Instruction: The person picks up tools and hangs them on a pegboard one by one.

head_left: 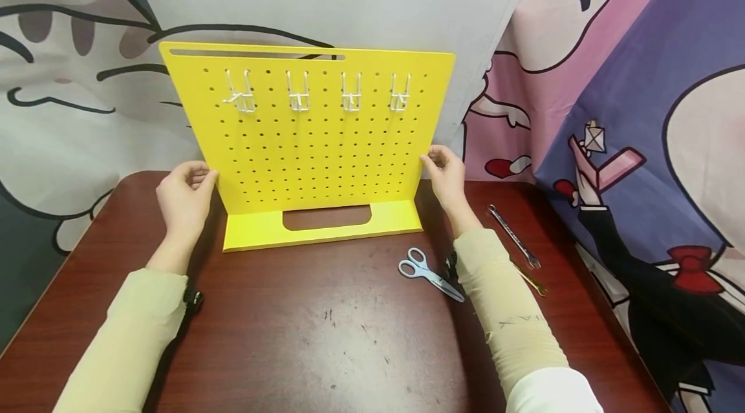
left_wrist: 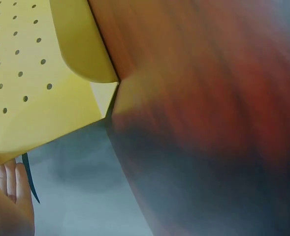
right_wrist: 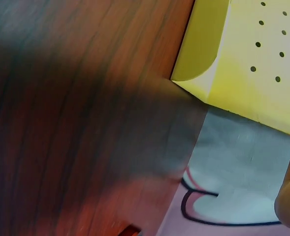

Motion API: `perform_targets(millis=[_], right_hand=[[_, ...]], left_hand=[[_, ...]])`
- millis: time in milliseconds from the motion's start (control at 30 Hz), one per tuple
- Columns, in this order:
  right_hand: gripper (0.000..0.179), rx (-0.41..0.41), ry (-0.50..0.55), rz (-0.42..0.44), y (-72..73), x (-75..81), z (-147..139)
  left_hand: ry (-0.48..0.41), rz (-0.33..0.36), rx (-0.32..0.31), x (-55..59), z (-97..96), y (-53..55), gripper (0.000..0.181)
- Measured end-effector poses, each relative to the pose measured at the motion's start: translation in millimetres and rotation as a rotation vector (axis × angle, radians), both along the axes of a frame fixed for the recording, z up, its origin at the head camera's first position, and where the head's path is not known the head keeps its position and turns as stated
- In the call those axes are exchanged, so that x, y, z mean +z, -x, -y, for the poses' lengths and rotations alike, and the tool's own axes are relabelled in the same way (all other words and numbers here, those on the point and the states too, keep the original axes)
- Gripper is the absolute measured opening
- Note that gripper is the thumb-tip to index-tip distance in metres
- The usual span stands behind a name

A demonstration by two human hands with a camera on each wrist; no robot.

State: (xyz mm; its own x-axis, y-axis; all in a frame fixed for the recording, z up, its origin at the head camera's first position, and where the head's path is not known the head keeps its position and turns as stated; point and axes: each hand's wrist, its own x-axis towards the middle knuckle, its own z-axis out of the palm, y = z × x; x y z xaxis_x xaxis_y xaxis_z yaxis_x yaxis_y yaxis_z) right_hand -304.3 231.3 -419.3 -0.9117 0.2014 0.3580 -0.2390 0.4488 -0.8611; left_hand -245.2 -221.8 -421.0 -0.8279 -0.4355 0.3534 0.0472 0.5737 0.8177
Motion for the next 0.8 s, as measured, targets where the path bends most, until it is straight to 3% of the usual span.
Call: perform_targets(millis=[300, 800], right_hand=[[0.019, -0.055, -0.035, -0.028, -8.7, -2.3, -25], [0.019, -0.005, 0.004, -0.036, -10.9, -3.4, -27]], left_hand=[[0.002, -0.022, -0.084, -0.8, -18.1, 12.8, 0.025], [0.022, -0.030, -0.081, -0.3, -18.5, 11.6, 0.024]])
